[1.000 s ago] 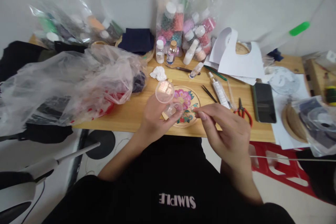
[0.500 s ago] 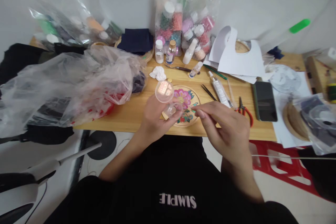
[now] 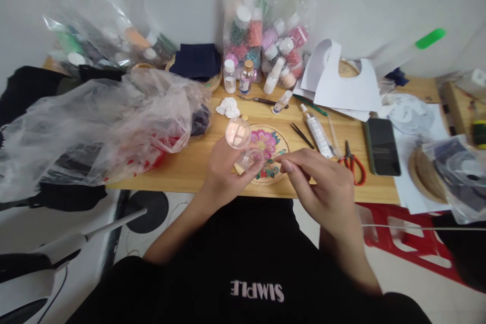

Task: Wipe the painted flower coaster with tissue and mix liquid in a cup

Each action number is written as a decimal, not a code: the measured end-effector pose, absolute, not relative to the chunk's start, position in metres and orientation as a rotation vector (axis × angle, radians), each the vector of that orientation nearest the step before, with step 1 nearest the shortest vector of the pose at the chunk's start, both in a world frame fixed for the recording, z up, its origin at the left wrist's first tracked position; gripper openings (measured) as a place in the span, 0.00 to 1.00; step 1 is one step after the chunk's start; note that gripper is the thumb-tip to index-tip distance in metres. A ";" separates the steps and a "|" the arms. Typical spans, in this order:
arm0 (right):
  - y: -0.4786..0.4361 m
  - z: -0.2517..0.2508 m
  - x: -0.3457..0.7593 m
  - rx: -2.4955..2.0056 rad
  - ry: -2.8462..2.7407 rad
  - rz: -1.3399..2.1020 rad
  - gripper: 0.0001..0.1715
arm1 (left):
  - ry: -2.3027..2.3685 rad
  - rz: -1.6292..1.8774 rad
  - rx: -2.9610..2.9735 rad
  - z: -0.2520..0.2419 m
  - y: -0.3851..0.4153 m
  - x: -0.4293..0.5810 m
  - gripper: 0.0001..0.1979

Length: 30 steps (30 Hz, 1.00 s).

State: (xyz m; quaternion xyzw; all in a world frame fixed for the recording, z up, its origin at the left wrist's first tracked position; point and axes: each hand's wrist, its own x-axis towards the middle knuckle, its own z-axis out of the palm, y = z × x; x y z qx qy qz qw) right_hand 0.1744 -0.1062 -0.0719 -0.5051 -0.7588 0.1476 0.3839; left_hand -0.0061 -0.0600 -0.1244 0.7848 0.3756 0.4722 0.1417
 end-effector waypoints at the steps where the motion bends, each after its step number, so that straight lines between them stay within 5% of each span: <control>1: -0.106 -0.072 0.174 -1.287 -1.942 0.373 0.08 | 1.081 1.362 2.268 -0.125 -0.060 -0.006 0.08; 30: -0.113 -0.064 0.169 -1.278 -1.984 0.373 0.08 | 1.056 1.219 1.974 -0.132 -0.064 -0.008 0.07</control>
